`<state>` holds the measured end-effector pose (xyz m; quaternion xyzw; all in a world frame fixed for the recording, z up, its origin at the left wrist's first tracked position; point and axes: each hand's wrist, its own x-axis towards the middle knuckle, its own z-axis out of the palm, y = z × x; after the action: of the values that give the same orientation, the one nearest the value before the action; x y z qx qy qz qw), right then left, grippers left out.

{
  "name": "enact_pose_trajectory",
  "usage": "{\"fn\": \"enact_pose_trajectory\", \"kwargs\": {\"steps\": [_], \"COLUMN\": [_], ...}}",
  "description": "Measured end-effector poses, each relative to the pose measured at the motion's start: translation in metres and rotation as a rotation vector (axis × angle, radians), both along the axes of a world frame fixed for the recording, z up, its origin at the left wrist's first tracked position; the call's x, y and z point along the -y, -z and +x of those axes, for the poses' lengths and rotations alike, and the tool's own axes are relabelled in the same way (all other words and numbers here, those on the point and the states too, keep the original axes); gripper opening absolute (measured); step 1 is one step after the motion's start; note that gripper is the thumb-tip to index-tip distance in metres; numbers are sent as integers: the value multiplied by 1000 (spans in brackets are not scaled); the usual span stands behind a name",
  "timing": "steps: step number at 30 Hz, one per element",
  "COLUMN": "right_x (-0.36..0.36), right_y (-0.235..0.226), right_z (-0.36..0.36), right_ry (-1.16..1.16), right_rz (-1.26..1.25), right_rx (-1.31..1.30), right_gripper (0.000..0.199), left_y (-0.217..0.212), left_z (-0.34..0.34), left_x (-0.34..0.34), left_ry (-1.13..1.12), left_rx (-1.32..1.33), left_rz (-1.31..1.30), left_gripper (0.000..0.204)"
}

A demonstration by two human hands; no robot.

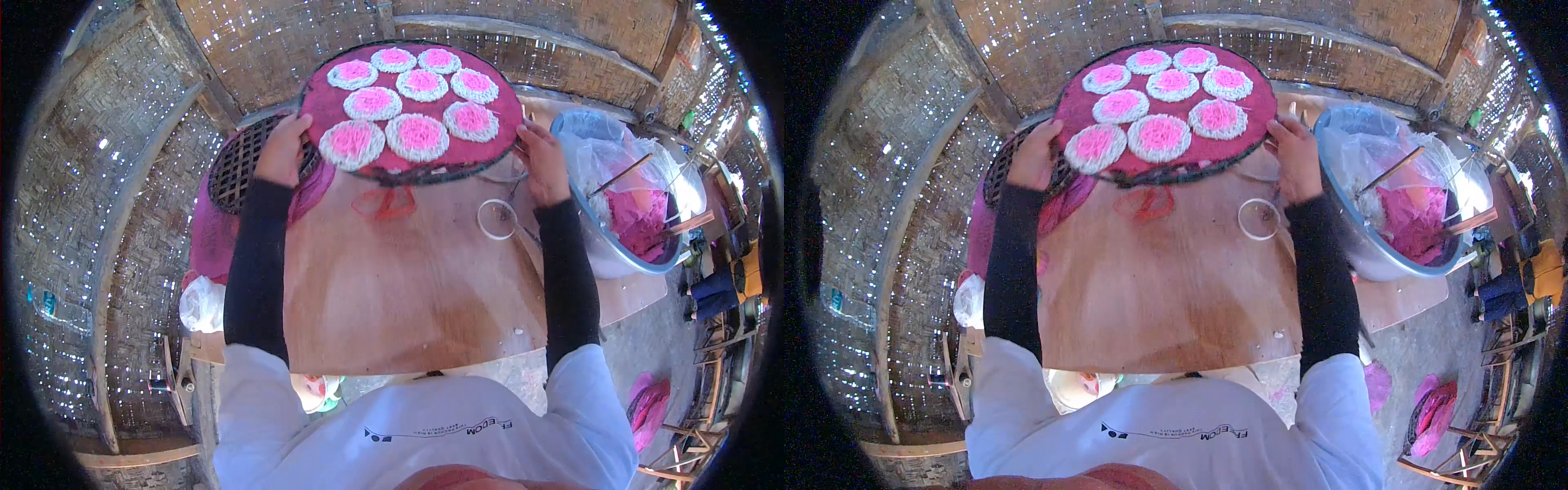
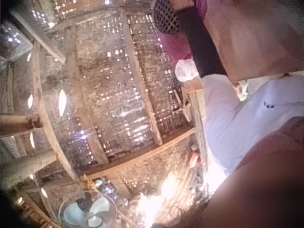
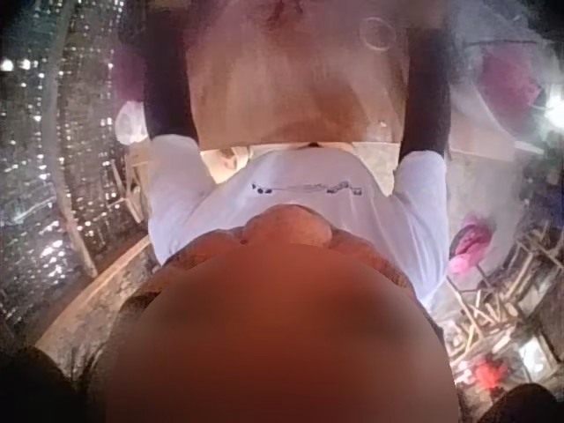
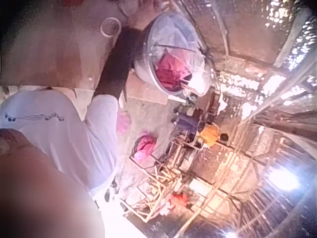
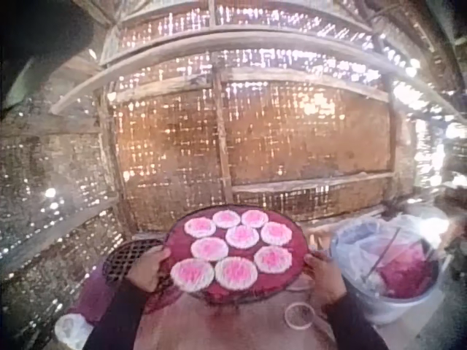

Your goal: The person prepares traditional snacks by stuffing dough into a wooden mold, pressing it to form shapes on a tray, and decorating them with pink dough using a thin tool.

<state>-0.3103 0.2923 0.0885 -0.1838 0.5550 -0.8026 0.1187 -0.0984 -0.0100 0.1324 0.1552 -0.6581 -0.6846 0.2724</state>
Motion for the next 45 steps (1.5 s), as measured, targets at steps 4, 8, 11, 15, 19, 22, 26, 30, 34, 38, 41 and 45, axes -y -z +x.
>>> {"fn": "enact_pose_trajectory", "kwargs": {"steps": [4, 8, 11, 15, 19, 22, 26, 30, 34, 38, 41, 45], "right_x": [51, 71, 97, 110, 111, 126, 112, 113, 103, 109, 110, 115], "right_y": [16, 77, 109, 140, 164, 164, 198, 124, 68, 15, -8, 17], "right_z": [-64, -133, -143, -149, -165, -148, -186, -140, -105, -29, 33, 111], "right_ry": [81, 234, 164, 181, 233, 244, 203, 407, 254, 44, -193, -548], "right_rz": [182, 298, 248, 367, 344, 492, 313, 638, 454, 483, 473, 411], "right_rx": [-125, -196, -77, -144, -63, -133, -56, -456, -623, -744, -877, -772], "right_gripper": [17, 16, 19, 19, 19, 17, 18, 22, 26, 26, 23, 22], "left_y": [79, 106, 145, 193, 197, 212, 196, 148, 75, -7, -59, -62], "left_z": [-75, -128, -130, -131, -138, -121, -143, -103, -67, 7, 75, 175], "left_x": [92, 67, 86, 93, 82, 97, 71, 48, 22, 7, -12, -24], "left_ry": [-12, 77, -102, -168, -199, -351, -542, -749, -395, -343, -393, -419], "left_rx": [-37, -22, 199, 124, 189, 474, 568, 317, 16, 58, 127, 270], "left_rz": [14, 187, 135, 188, 147, -231, -412, -688, -909, -1232, -1628, -1564], "left_gripper": [14, 15, 23, 27, 23, 38, 44, 39, 27, 29, 32, 35]}}
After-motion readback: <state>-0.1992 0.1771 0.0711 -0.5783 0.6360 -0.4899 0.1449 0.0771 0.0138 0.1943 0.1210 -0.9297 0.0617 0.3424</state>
